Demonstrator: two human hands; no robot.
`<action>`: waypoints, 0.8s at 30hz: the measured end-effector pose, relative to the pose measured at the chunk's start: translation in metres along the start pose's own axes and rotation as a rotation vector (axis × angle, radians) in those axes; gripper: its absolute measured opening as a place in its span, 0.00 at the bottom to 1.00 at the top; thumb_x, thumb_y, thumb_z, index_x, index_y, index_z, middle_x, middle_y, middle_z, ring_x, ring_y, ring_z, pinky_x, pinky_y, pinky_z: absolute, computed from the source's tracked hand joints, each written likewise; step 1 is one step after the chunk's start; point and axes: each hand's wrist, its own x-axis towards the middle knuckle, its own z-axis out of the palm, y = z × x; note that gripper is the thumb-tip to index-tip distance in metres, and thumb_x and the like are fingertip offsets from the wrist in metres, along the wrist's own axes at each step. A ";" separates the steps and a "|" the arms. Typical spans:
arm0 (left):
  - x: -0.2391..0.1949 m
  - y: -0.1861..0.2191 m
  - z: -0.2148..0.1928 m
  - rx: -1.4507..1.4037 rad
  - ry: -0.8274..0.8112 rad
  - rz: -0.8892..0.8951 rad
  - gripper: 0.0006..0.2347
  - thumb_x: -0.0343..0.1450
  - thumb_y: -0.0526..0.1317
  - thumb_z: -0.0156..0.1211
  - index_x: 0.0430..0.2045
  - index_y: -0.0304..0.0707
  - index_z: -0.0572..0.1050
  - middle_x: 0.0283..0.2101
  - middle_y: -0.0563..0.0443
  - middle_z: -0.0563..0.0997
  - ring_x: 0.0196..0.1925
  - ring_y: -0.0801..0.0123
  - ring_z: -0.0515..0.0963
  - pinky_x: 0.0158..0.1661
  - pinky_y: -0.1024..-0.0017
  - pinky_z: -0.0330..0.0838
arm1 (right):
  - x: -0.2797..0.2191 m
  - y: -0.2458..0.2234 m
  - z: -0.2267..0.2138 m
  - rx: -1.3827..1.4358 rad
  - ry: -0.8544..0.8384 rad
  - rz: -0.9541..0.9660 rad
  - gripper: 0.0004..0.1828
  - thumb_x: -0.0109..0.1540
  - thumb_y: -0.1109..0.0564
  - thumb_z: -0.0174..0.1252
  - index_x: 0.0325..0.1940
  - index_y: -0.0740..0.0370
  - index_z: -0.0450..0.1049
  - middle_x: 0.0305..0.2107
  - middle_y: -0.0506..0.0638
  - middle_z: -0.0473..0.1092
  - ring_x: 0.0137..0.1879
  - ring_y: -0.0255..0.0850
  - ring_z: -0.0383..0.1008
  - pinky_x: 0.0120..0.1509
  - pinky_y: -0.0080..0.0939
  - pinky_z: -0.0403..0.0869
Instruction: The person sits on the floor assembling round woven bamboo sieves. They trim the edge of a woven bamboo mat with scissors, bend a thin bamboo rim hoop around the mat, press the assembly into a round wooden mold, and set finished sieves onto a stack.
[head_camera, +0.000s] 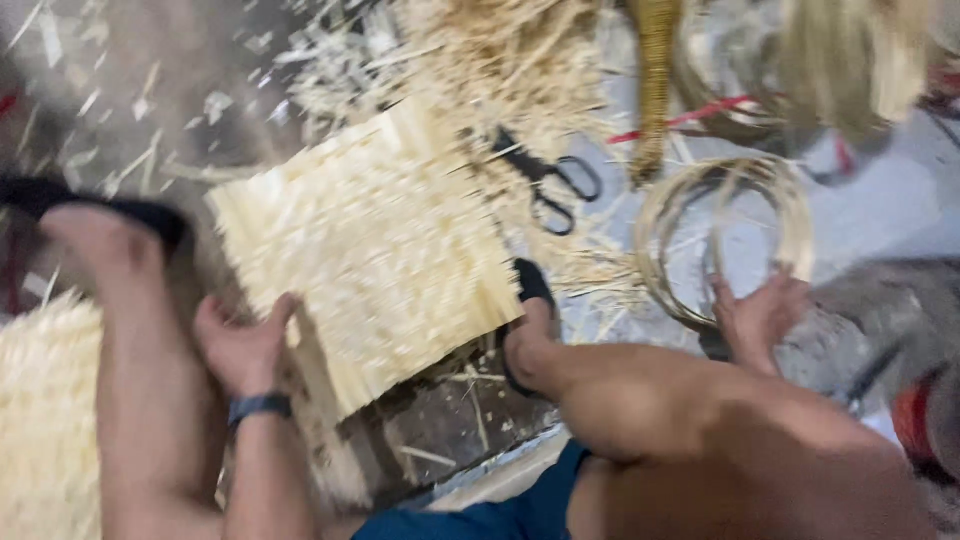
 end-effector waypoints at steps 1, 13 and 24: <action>0.005 -0.016 -0.001 -0.036 0.068 0.150 0.44 0.63 0.49 0.84 0.67 0.22 0.61 0.64 0.28 0.70 0.66 0.46 0.71 0.63 0.56 0.67 | 0.004 0.009 0.004 -0.070 0.005 0.048 0.30 0.57 0.38 0.63 0.49 0.66 0.80 0.34 0.61 0.78 0.42 0.56 0.79 0.50 0.54 0.73; 0.006 0.036 -0.063 -0.415 -0.008 0.318 0.35 0.69 0.38 0.76 0.69 0.25 0.61 0.62 0.35 0.70 0.62 0.60 0.73 0.61 0.67 0.71 | 0.067 0.003 -0.112 0.434 0.017 -0.399 0.12 0.76 0.60 0.53 0.38 0.60 0.73 0.28 0.51 0.73 0.32 0.35 0.73 0.36 0.39 0.75; -0.075 0.259 -0.073 -0.891 -0.514 0.504 0.17 0.78 0.47 0.58 0.49 0.28 0.76 0.35 0.54 0.74 0.33 0.78 0.72 0.32 0.82 0.68 | 0.134 -0.304 -0.297 0.650 -0.490 -0.796 0.22 0.77 0.47 0.40 0.46 0.70 0.69 0.26 0.54 0.68 0.29 0.41 0.69 0.33 0.42 0.69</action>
